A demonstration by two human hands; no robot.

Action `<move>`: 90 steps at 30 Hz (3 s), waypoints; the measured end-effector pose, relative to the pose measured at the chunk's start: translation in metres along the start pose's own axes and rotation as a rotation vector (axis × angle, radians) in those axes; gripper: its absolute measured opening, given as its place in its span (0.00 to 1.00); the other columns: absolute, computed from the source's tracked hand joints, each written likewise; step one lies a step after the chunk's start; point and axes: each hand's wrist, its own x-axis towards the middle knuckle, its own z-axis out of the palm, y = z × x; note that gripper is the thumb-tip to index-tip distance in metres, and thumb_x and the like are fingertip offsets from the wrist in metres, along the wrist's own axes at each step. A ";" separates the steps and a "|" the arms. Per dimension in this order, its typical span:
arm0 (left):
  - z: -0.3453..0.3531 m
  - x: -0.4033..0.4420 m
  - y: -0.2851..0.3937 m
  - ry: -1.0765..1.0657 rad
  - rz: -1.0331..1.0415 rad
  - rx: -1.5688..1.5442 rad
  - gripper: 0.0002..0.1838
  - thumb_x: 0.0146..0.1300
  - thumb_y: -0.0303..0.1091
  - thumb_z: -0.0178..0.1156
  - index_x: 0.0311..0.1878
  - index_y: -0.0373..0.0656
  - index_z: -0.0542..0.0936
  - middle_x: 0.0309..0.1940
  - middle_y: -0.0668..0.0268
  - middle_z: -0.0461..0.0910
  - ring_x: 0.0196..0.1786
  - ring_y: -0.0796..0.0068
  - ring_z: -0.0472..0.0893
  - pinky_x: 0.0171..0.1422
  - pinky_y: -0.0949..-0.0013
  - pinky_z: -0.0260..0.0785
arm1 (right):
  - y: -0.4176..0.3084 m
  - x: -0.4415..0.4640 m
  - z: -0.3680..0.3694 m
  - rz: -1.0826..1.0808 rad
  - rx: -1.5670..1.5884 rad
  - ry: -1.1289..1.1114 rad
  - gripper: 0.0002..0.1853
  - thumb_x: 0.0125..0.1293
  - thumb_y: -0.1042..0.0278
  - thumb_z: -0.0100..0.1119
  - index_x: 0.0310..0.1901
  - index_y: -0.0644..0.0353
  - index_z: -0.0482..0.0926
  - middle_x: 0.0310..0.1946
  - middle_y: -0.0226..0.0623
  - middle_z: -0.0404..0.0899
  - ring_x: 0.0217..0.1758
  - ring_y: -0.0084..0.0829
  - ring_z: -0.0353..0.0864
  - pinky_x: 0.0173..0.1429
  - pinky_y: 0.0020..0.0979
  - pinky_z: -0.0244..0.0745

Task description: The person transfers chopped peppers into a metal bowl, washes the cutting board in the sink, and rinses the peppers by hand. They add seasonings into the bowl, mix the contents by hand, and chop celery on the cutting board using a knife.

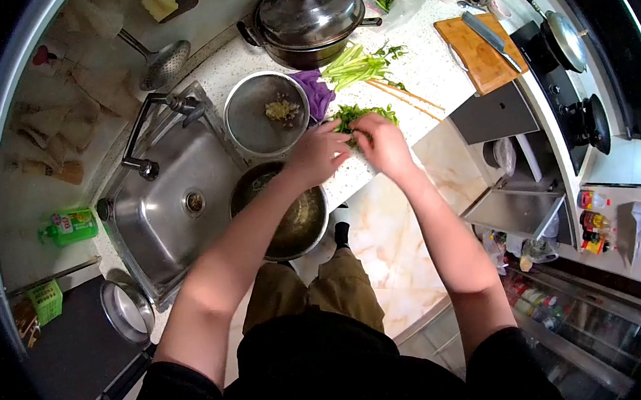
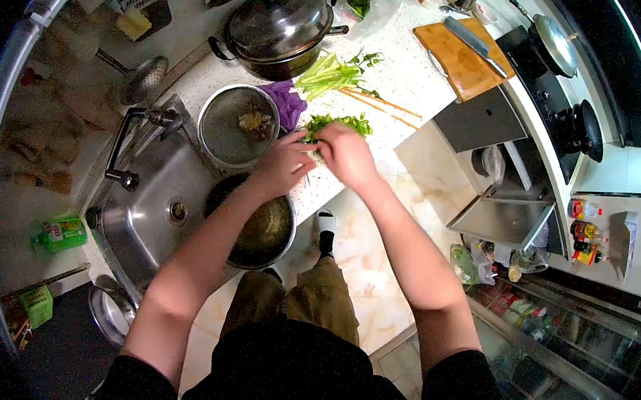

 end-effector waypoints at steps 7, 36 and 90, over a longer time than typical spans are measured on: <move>-0.044 -0.148 0.016 -0.096 -0.448 0.244 0.07 0.60 0.34 0.66 0.38 0.43 0.86 0.44 0.58 0.83 0.54 0.55 0.82 0.56 0.52 0.75 | -0.082 -0.077 0.101 -0.169 -0.159 -0.737 0.13 0.60 0.72 0.60 0.45 0.56 0.87 0.39 0.46 0.87 0.41 0.47 0.88 0.45 0.46 0.84; 0.013 -0.137 0.002 0.081 -0.500 0.051 0.20 0.60 0.35 0.68 0.58 0.48 0.83 0.57 0.58 0.80 0.56 0.53 0.81 0.60 0.55 0.76 | -0.057 -0.045 0.065 0.287 0.051 0.042 0.09 0.62 0.74 0.66 0.43 0.65 0.84 0.40 0.50 0.83 0.34 0.48 0.85 0.41 0.41 0.81; -0.067 -0.495 -0.105 0.856 -1.157 -0.881 0.12 0.70 0.36 0.56 0.31 0.40 0.79 0.22 0.71 0.77 0.25 0.79 0.73 0.29 0.70 0.65 | -0.260 0.021 0.182 -0.255 -0.295 0.177 0.06 0.57 0.80 0.59 0.36 0.61 0.76 0.75 0.49 0.64 0.73 0.58 0.67 0.72 0.46 0.70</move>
